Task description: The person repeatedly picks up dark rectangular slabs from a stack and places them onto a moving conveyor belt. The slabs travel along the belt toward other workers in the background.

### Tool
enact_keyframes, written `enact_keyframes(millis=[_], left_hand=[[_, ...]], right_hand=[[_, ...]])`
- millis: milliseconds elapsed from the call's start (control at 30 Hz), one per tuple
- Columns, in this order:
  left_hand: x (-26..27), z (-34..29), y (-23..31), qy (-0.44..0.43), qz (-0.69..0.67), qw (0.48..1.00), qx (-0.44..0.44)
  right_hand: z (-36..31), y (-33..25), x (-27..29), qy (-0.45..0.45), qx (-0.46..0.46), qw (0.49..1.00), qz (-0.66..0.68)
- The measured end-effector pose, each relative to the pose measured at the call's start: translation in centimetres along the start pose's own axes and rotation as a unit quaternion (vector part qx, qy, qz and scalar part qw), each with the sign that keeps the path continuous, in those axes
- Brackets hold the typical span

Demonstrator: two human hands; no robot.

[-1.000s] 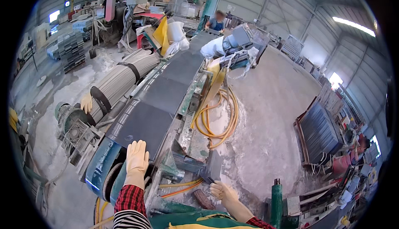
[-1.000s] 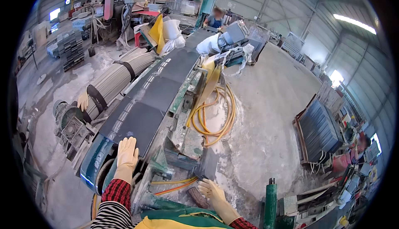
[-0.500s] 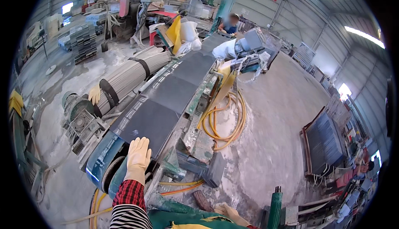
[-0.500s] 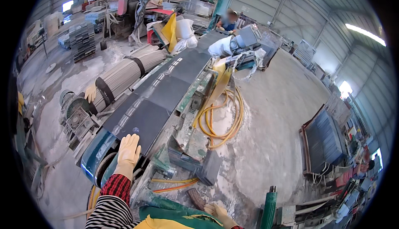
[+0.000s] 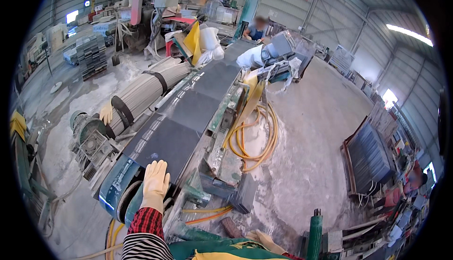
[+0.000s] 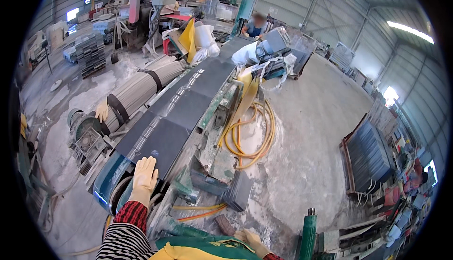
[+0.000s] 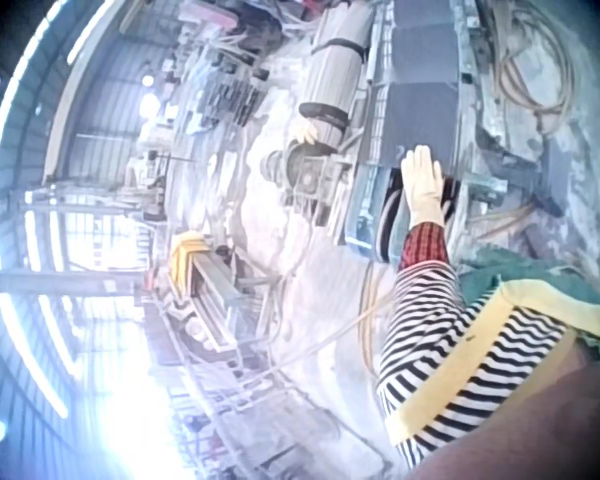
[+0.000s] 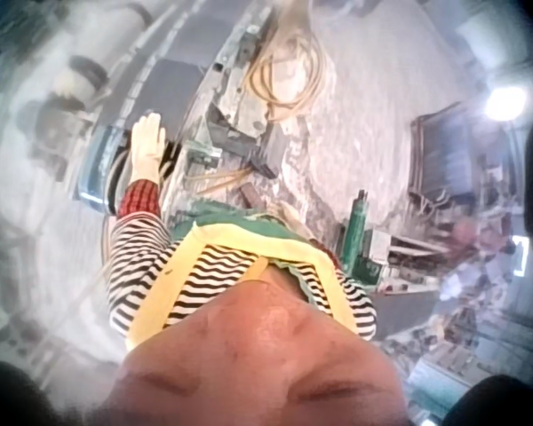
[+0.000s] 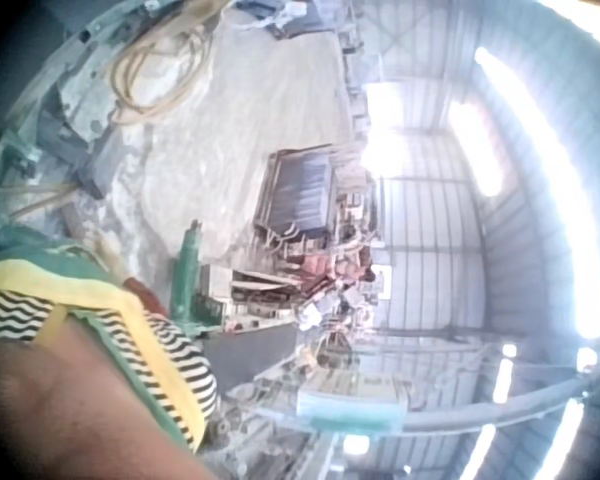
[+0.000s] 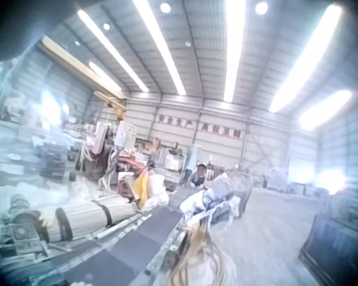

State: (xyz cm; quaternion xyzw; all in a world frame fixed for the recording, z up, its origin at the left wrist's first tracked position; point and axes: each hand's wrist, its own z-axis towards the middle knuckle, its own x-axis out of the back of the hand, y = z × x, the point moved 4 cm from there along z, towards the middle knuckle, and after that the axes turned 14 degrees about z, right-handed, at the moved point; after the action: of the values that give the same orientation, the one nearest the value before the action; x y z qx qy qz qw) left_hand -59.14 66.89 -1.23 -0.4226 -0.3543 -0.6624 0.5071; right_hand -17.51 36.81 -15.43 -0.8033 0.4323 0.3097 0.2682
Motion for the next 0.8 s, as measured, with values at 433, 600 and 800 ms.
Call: enact_keyframes(millis=[433, 600, 800], left_hand=[[0.3, -0.4, 0.3, -0.006, -0.003, 1.000, -0.006], [0.8, -0.1, 0.9, -0.011, -0.009, 1.000, -0.011], [0.6, -0.9, 0.3, -0.006, -0.001, 1.000, -0.008]], right_hand=[[-0.9, -2.6, 3.2, 0.189, 0.175, 0.966, 0.018], [-0.2, -2.4, 7.6, 0.134, 0.132, 0.982, 0.011], [-2.3, -0.9, -0.2, 0.178, 0.106, 0.978, 0.014]])
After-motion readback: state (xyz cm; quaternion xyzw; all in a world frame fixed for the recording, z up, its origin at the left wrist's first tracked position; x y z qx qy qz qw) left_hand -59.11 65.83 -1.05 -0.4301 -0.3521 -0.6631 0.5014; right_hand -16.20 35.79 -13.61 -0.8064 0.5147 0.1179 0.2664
